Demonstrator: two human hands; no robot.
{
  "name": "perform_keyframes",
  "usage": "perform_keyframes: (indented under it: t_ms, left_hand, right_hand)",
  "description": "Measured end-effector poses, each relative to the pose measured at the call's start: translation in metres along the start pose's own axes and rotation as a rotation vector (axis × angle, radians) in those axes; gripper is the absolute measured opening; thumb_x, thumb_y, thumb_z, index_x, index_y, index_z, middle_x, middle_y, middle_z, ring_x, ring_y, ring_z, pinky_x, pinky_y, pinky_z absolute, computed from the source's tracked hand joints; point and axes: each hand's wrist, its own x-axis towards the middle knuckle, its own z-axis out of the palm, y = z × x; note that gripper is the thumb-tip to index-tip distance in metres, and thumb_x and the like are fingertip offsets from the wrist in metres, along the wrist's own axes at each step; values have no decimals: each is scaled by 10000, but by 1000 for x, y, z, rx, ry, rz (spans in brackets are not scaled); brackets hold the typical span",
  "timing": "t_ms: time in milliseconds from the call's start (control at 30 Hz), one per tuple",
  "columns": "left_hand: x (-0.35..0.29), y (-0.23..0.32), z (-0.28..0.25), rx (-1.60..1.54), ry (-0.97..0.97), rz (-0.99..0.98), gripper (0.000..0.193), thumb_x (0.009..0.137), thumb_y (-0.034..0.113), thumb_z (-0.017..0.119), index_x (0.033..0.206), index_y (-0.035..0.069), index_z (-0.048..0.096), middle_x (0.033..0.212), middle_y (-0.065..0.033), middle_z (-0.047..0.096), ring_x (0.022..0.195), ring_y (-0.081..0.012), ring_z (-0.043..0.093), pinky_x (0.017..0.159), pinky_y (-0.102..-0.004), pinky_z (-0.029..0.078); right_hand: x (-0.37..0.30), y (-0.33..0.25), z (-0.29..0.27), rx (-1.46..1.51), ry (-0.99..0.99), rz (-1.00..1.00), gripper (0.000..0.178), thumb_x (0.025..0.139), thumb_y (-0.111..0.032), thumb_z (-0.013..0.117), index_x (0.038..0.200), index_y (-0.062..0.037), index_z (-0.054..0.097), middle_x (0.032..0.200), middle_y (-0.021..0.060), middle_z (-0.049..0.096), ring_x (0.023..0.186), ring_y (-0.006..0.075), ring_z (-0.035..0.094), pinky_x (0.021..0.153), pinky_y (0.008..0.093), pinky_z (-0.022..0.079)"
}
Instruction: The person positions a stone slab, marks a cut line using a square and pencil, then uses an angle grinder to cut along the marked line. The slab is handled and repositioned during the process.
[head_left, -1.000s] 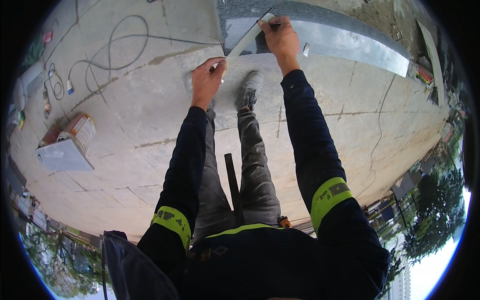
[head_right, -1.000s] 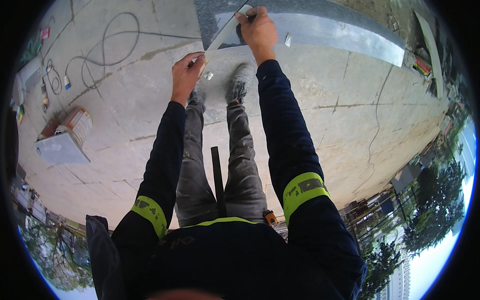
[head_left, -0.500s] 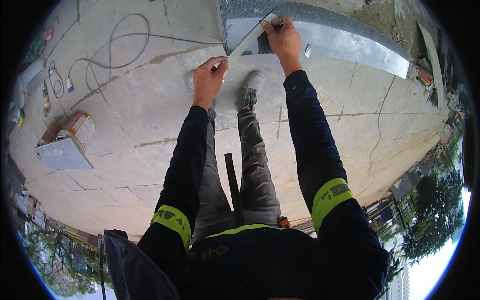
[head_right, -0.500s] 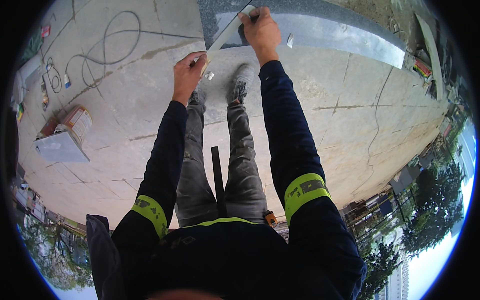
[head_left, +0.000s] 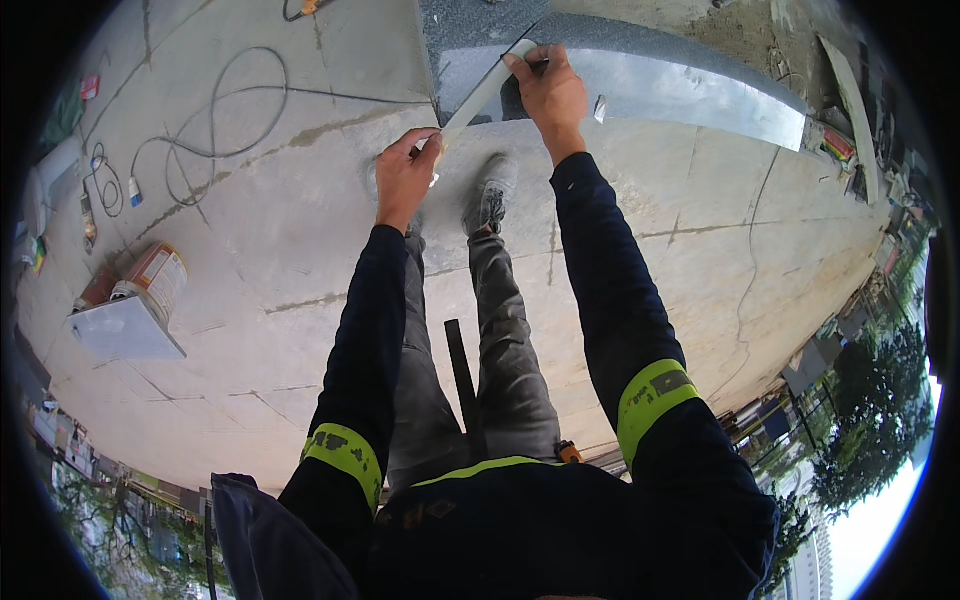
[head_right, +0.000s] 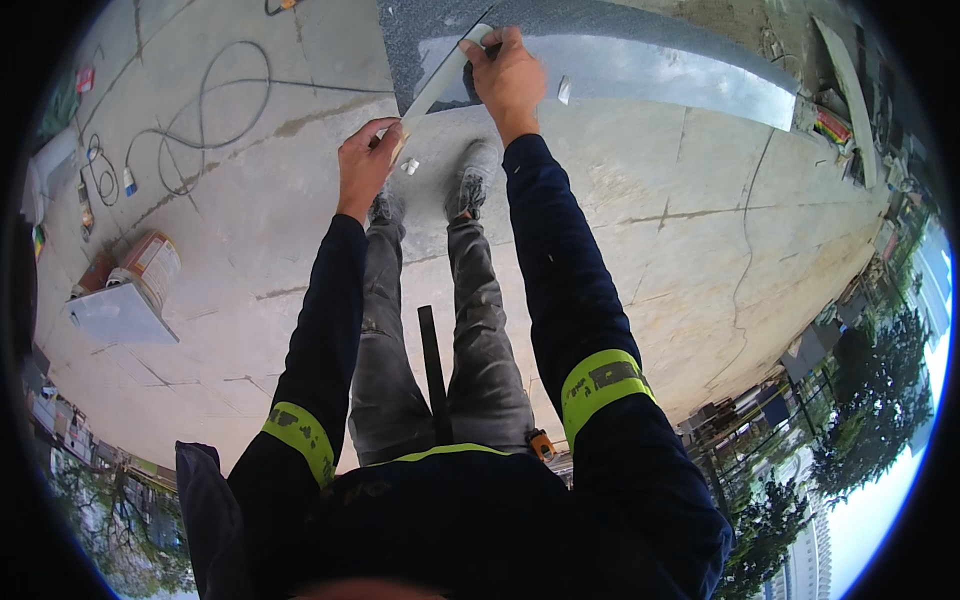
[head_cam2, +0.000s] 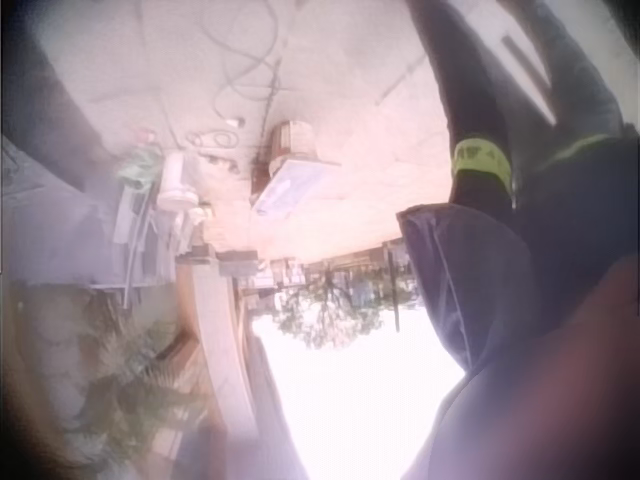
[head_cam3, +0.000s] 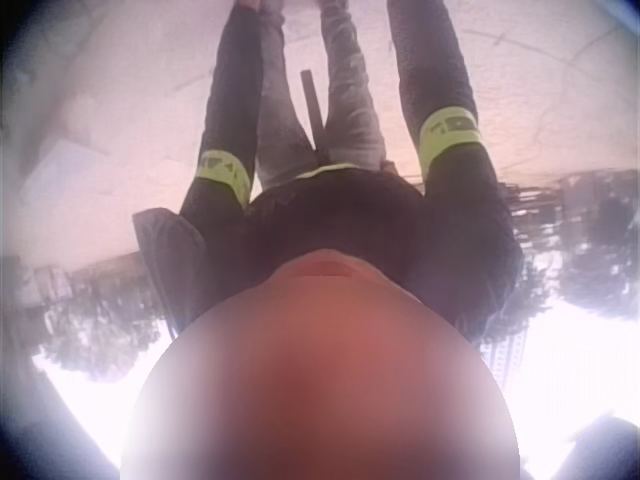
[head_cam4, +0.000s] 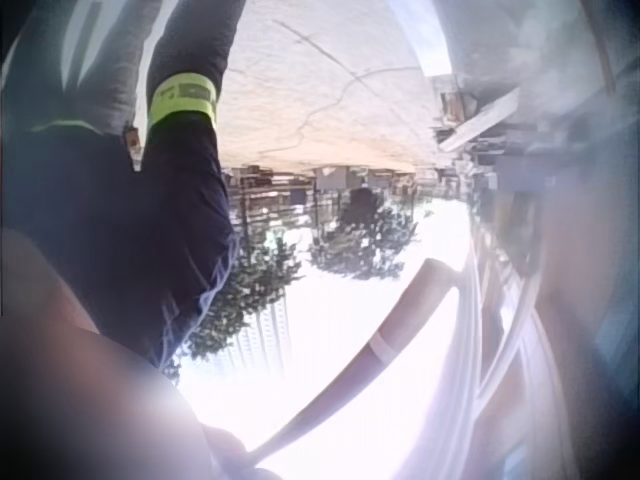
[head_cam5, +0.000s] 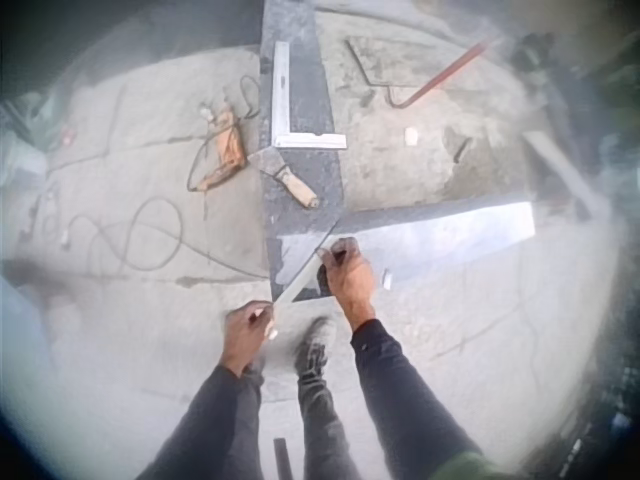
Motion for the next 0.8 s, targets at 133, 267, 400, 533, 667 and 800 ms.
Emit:
perform_keyframes:
  t_ms: [133, 267, 400, 533, 667, 800]
  left_hand:
    - [3, -3, -1, 47, 10, 53, 199, 1014, 249, 765, 1130, 108, 843, 671, -54, 696, 553, -129, 627, 578, -328, 514]
    - [5, -7, -1, 61, -10, 77, 213, 1036, 251, 762, 1159, 93, 836, 669, -7, 631, 583, -87, 566, 555, -307, 498]
    - [5, -10, 0, 28, -9, 88, 213, 1047, 245, 763, 1168, 82, 829, 667, 18, 601, 596, -65, 531, 546, -292, 469]
    - [5, -9, 2, 38, 20, 135, 209, 1043, 234, 767, 1169, 77, 823, 671, 11, 608, 600, -62, 528, 562, -289, 467]
    - [5, -8, 2, 52, 22, 145, 210, 1044, 227, 765, 1175, 72, 821, 676, 7, 609, 616, -61, 523, 585, -289, 468]
    - [5, -8, 1, 83, 17, 130, 213, 1044, 228, 767, 1177, 71, 823, 681, 9, 607, 628, -63, 510, 601, -287, 465]
  right_hand:
    - [-4, 0, 3, 63, 48, -24, 496, 944, -540, 845, 1083, -86, 702, 942, 69, 819, 751, 256, 798, 711, 385, 611]
    - [-3, -1, 1, 165, 6, 44, 512, 919, -573, 845, 1084, -108, 708, 904, 94, 817, 872, 360, 791, 764, 459, 602]
    - [0, -6, -8, 178, -71, 99, 596, 877, -620, 865, 1112, -100, 695, 869, 95, 812, 856, 332, 798, 750, 457, 604]
    - [-9, -13, -16, -9, -92, -13, 792, 774, -681, 917, 1228, -91, 648, 960, 121, 826, 888, 328, 804, 760, 462, 616]
    - [-25, -16, -18, -133, -47, -246, 938, 681, -717, 965, 1261, -66, 619, 1104, 140, 779, 960, 314, 801, 770, 430, 635]
    - [-14, -17, -15, -166, -47, -193, 962, 644, -743, 971, 1198, -45, 608, 1102, 152, 784, 950, 318, 804, 785, 431, 640]
